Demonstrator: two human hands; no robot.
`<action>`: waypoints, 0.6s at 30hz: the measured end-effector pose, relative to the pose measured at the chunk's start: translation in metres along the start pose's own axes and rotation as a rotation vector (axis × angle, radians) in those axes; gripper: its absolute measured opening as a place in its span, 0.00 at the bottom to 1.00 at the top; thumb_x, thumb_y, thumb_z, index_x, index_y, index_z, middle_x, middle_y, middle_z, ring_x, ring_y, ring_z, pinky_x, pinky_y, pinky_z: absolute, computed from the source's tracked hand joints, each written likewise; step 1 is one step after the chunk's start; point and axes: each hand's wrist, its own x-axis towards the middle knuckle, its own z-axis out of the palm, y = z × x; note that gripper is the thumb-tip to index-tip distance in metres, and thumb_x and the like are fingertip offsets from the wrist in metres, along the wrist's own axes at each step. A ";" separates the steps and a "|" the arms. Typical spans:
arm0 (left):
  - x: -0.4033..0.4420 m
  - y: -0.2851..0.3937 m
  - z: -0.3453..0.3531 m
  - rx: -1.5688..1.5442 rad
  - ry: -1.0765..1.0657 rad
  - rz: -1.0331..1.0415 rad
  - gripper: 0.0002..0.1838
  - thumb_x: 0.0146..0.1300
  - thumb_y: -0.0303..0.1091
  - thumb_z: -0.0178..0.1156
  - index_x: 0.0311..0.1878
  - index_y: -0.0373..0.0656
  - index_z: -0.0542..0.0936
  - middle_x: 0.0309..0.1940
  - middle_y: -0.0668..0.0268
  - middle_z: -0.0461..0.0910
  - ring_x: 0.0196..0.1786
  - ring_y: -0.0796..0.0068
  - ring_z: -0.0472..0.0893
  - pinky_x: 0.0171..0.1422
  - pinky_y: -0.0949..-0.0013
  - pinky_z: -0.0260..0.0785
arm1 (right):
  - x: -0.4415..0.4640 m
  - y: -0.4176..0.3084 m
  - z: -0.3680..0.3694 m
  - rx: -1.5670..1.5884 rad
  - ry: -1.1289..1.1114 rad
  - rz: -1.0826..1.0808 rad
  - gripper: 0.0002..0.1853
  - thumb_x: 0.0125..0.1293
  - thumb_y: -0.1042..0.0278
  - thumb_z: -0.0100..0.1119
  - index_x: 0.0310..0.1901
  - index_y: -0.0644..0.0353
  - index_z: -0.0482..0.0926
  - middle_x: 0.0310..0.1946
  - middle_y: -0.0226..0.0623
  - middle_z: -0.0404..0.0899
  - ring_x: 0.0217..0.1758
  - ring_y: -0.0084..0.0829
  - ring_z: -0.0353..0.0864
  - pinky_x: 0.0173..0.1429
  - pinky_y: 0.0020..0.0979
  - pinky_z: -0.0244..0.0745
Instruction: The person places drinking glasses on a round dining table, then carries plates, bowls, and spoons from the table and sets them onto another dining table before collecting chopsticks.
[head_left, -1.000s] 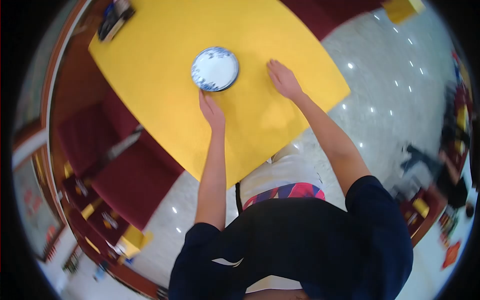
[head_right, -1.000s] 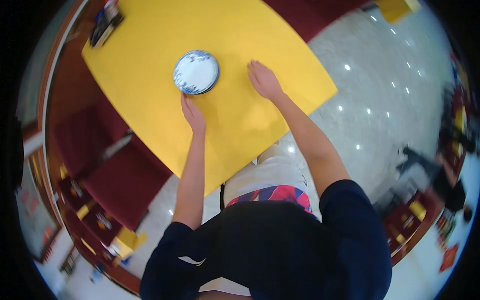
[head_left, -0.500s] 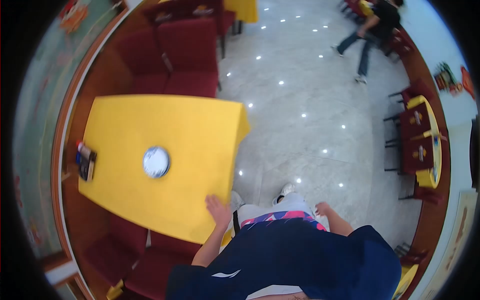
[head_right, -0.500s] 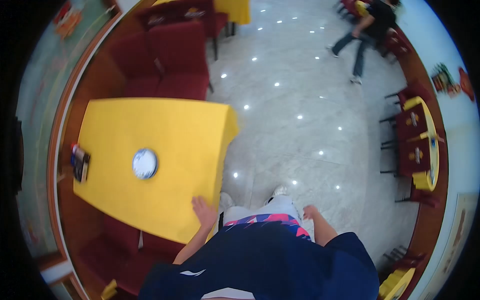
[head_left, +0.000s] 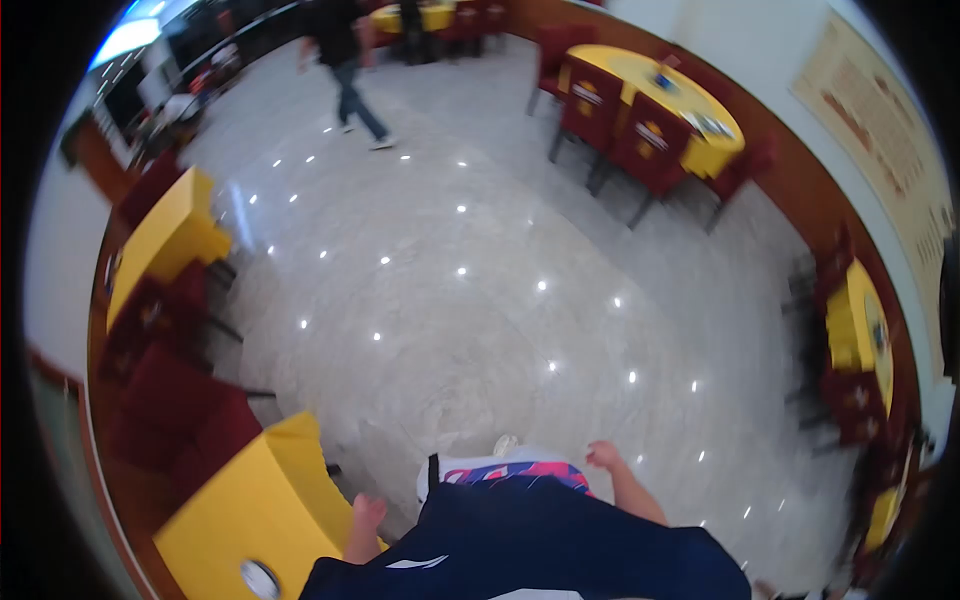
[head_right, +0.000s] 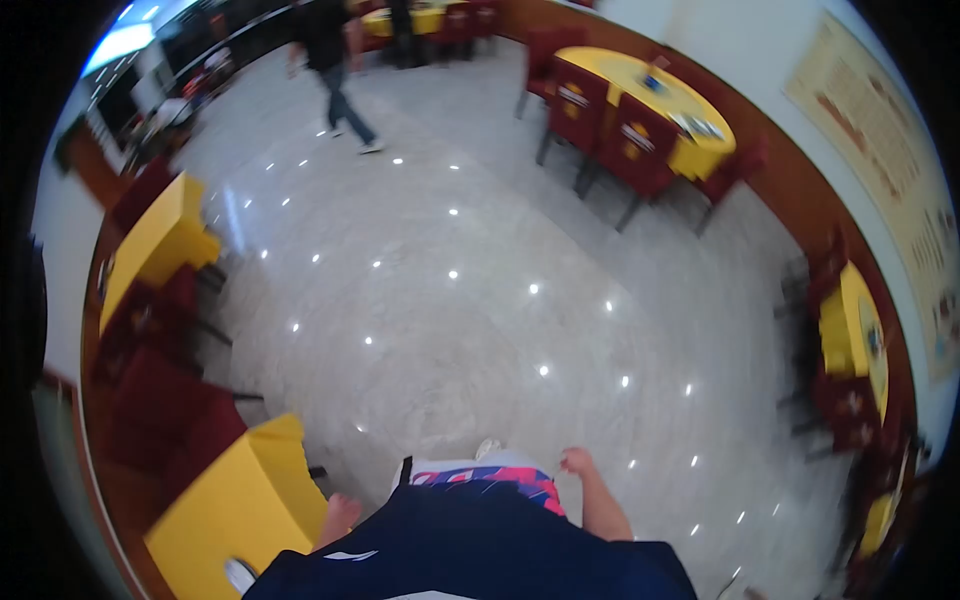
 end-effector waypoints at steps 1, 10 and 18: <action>0.023 0.019 0.046 -0.053 -0.089 0.024 0.24 0.65 0.43 0.49 0.61 0.44 0.63 0.35 0.55 0.77 0.35 0.60 0.79 0.36 0.64 0.70 | -0.011 -0.012 -0.011 0.296 0.106 0.207 0.18 0.62 0.58 0.53 0.50 0.60 0.75 0.34 0.44 0.84 0.30 0.36 0.84 0.29 0.37 0.72; -0.062 0.077 0.429 0.975 -0.689 0.363 0.19 0.66 0.45 0.50 0.55 0.45 0.72 0.39 0.61 0.81 0.40 0.72 0.81 0.43 0.69 0.71 | -0.015 -0.022 -0.037 0.823 0.354 0.426 0.17 0.62 0.59 0.50 0.47 0.60 0.76 0.32 0.43 0.84 0.31 0.32 0.85 0.27 0.33 0.69; 0.010 0.038 0.575 1.451 -0.850 0.415 0.15 0.63 0.40 0.55 0.49 0.44 0.78 0.34 0.65 0.80 0.37 0.75 0.79 0.41 0.70 0.71 | 0.020 0.045 0.076 -0.061 0.261 0.193 0.19 0.59 0.50 0.51 0.44 0.53 0.82 0.40 0.42 0.83 0.46 0.43 0.81 0.48 0.40 0.75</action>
